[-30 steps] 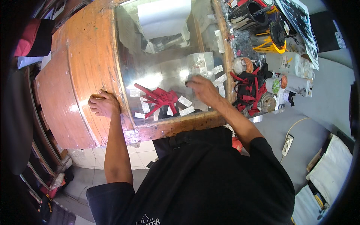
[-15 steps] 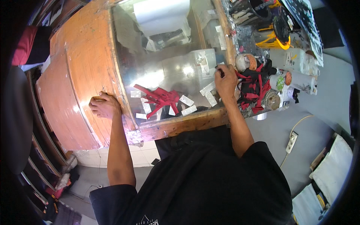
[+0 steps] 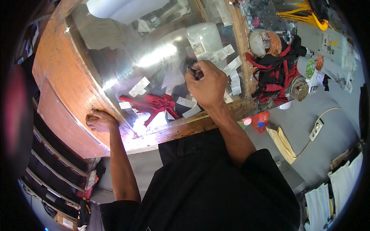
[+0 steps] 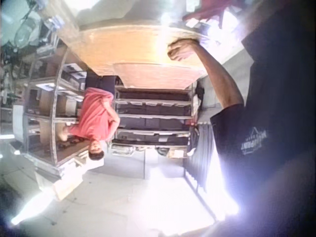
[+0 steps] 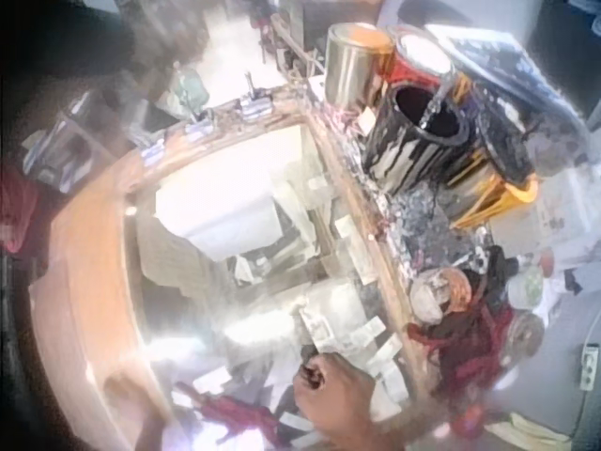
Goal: The person wipes a glass printing frame with a cloth and a liquid from a container, then cleans a small black part by hand.
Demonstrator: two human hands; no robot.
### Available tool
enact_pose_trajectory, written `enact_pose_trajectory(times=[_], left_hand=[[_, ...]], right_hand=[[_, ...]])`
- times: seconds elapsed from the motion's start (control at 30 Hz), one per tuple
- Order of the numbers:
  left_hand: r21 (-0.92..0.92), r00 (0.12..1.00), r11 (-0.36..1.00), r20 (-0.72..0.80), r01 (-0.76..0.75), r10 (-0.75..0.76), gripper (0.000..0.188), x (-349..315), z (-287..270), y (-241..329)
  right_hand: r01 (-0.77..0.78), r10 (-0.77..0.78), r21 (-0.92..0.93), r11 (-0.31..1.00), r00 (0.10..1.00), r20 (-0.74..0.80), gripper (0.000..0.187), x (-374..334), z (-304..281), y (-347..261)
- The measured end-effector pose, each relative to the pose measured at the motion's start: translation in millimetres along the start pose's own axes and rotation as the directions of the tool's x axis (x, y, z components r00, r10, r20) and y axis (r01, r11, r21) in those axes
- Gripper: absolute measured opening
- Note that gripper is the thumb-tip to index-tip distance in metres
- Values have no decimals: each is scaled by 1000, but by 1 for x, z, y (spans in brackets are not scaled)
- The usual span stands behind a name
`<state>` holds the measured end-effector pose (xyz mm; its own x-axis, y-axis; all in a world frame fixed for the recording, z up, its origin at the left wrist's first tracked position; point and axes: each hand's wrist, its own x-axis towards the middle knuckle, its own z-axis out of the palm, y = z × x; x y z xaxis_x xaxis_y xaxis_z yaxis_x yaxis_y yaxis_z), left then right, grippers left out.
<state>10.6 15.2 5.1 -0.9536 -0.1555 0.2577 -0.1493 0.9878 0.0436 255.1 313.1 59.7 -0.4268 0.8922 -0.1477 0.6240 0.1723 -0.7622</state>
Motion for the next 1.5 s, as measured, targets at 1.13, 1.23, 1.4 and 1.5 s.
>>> enact_pose_trajectory(times=[1.13, 1.23, 1.4, 1.5], left_hand=[[-15, 998, 1000, 59, -2, 3, 65, 7, -1, -13], [-36, 997, 999, 80, 20, -17, 65, 4, -5, -2], [-73, 994, 997, 107, 22, -14, 67, 8, -4, -7], [-33, 992, 999, 122, 13, -9, 70, 10, -6, -10]], right_hand=[[-15, 12, -12, 1000, 970, -244, 11, -6, -23, 40], [108, -113, -37, 993, 975, -191, 15, -18, -20, 41], [85, -85, -9, 996, 981, -176, 16, -34, -9, 27], [11, -3, 34, 999, 974, -225, 18, -33, -13, 33]])
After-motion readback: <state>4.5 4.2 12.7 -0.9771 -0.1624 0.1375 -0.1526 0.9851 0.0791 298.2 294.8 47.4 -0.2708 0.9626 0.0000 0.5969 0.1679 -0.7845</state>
